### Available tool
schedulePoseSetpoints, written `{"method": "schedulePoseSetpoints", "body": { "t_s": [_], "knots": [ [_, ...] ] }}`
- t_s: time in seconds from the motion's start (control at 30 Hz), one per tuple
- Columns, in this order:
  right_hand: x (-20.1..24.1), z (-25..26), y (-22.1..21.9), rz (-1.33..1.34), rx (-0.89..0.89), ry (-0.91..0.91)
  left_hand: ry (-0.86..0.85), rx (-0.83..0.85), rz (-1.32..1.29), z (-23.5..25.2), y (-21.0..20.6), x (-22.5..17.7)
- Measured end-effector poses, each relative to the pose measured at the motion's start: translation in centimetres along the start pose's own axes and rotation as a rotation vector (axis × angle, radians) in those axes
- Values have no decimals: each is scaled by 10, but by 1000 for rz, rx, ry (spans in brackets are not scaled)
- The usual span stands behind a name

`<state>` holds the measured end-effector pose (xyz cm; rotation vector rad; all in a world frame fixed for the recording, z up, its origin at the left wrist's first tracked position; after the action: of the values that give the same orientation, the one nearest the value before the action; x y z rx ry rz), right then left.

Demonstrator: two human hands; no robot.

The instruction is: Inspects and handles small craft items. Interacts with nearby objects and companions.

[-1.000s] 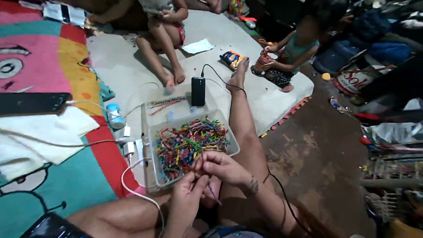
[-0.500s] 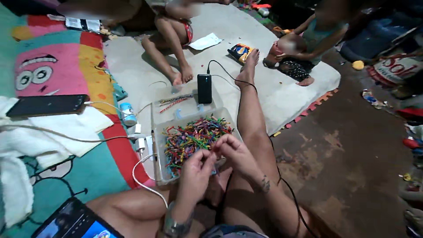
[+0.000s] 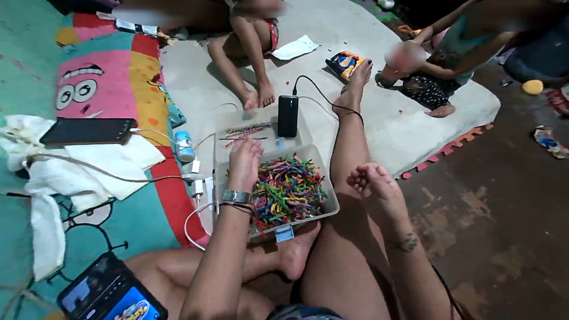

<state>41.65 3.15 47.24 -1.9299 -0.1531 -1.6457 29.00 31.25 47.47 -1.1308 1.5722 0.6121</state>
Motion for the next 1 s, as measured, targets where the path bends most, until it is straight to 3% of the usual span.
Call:
{"method": "schedulePoseSetpoints", "body": {
  "t_s": [0.13,0.27,0.33,0.6,1.0],
  "knots": [
    [8,56,38,-204,-191,11,-160,37,411,0,-5,-5],
    [11,130,84,-511,-287,-18,-291,299,1021,-4,-18,-2],
    [14,169,104,-627,-323,-26,-383,346,1197,-8,-20,5],
    [29,269,156,-1028,-346,-58,-526,212,1251,-12,-16,12],
    [55,396,153,-1485,-420,90,-699,46,1226,-15,-8,26]
  ]
}}
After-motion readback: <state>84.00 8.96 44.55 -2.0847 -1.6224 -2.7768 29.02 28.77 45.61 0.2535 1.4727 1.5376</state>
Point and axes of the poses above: each hand's wrist, its own z-axis towards the middle knuckle, its own y-axis out of the back of the hand, x = y × z, the point moved 5 cm from there along z, towards the middle knuckle, and after that the axes turned 3 degrees about -x, right-handed, at the moved point
